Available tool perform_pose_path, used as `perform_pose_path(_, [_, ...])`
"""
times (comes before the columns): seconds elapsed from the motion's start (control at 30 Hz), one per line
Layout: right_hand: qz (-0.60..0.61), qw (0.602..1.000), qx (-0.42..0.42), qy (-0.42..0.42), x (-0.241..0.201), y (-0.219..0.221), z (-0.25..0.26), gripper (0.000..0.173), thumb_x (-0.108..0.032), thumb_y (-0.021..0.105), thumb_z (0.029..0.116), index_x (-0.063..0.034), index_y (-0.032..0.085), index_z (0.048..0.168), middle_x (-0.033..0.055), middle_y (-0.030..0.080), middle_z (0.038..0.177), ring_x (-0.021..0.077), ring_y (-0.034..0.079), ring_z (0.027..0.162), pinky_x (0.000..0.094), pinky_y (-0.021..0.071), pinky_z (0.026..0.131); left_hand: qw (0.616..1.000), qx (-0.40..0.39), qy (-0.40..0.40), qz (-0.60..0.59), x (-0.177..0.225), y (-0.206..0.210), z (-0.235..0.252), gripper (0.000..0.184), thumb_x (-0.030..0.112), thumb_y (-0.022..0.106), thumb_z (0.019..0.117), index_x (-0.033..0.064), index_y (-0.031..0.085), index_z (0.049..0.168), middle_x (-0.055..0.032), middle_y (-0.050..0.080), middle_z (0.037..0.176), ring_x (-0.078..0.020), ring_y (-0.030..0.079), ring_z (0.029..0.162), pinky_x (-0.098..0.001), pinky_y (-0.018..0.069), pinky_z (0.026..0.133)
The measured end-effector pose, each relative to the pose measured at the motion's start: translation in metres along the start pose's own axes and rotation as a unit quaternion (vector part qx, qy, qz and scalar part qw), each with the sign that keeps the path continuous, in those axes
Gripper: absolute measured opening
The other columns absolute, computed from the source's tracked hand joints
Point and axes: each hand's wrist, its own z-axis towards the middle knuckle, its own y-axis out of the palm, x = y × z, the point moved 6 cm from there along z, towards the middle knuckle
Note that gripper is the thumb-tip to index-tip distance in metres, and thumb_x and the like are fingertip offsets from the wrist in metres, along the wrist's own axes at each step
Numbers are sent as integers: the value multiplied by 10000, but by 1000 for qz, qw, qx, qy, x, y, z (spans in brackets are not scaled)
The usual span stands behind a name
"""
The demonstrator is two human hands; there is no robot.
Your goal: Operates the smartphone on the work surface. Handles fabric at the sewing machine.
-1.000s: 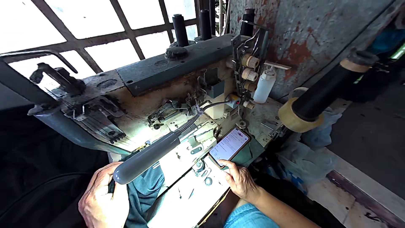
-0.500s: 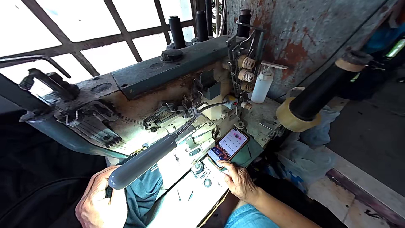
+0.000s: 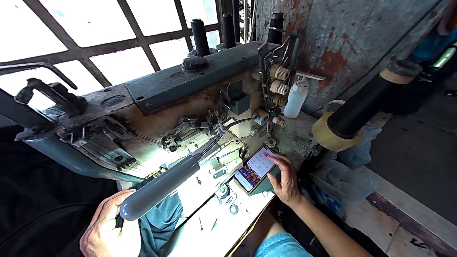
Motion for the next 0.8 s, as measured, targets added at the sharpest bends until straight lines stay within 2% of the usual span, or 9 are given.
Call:
perform_pose_path(0.07, [-29, 1000, -8, -8, 14, 4, 10, 686, -597, 386, 1032, -11, 517, 1363, 171, 657, 1335, 333, 525, 1355, 480, 385, 1128, 1000, 3, -8, 2, 1, 0, 0, 271, 31, 470, 951, -137, 677, 1003, -295, 691, 1029, -163, 658, 997, -202, 485, 880])
perform_pose_path(0.17, [-45, 996, -70, -23, 15, 9, 18, 903, -729, 298, 982, 49, 518, 1384, 161, 674, 1328, 354, 546, 1337, 526, 367, 1134, 1000, 1, -3, -3, 1, 0, 0, 274, 44, 470, 966, -137, 671, 1008, -280, 688, 1022, -139, 652, 1002, -182, 483, 891])
perform_pose_path(0.3, [-62, 992, -107, -41, 12, 12, 17, 929, -741, 249, 983, 42, 517, 1404, 146, 680, 1326, 357, 560, 1322, 547, 365, 1128, 1000, 0, -2, -3, 0, 0, -1, 277, 53, 475, 973, -134, 676, 1011, -278, 693, 1026, -140, 657, 1000, -184, 486, 890])
perform_pose_path(0.43, [-73, 988, -131, -35, 12, 14, 18, 918, -735, 272, 979, 30, 516, 1426, 126, 680, 1333, 365, 567, 1313, 580, 378, 1100, 1000, -5, 5, 0, 2, -1, 0, 271, 39, 471, 961, -144, 667, 996, -297, 687, 1022, -159, 656, 994, -198, 484, 885])
perform_pose_path(0.5, [-69, 991, -109, -38, 12, 13, 16, 929, -740, 269, 980, 44, 514, 1414, 150, 676, 1333, 366, 569, 1311, 563, 383, 1106, 1000, -3, 7, -2, 2, -1, 0, 271, 44, 471, 966, -141, 668, 992, -290, 689, 1017, -146, 655, 996, -189, 483, 883])
perform_pose_path(0.6, [-58, 995, -73, -31, 14, 10, 15, 970, -760, 285, 969, 75, 472, 1428, 225, 613, 1391, 373, 527, 1357, 517, 365, 1155, 1000, -3, 8, -5, 2, 0, 0, 277, 54, 468, 968, -140, 663, 993, -285, 686, 1015, -134, 649, 988, -181, 482, 872])
perform_pose_path(0.8, [-45, 998, -42, -14, 14, 7, 15, 959, -728, 357, 974, 111, 443, 1432, 267, 584, 1406, 355, 520, 1370, 470, 364, 1166, 1000, 0, 6, -5, 2, -1, 0, 268, 43, 480, 966, -143, 670, 1006, -288, 689, 1018, -151, 654, 990, -193, 487, 881])
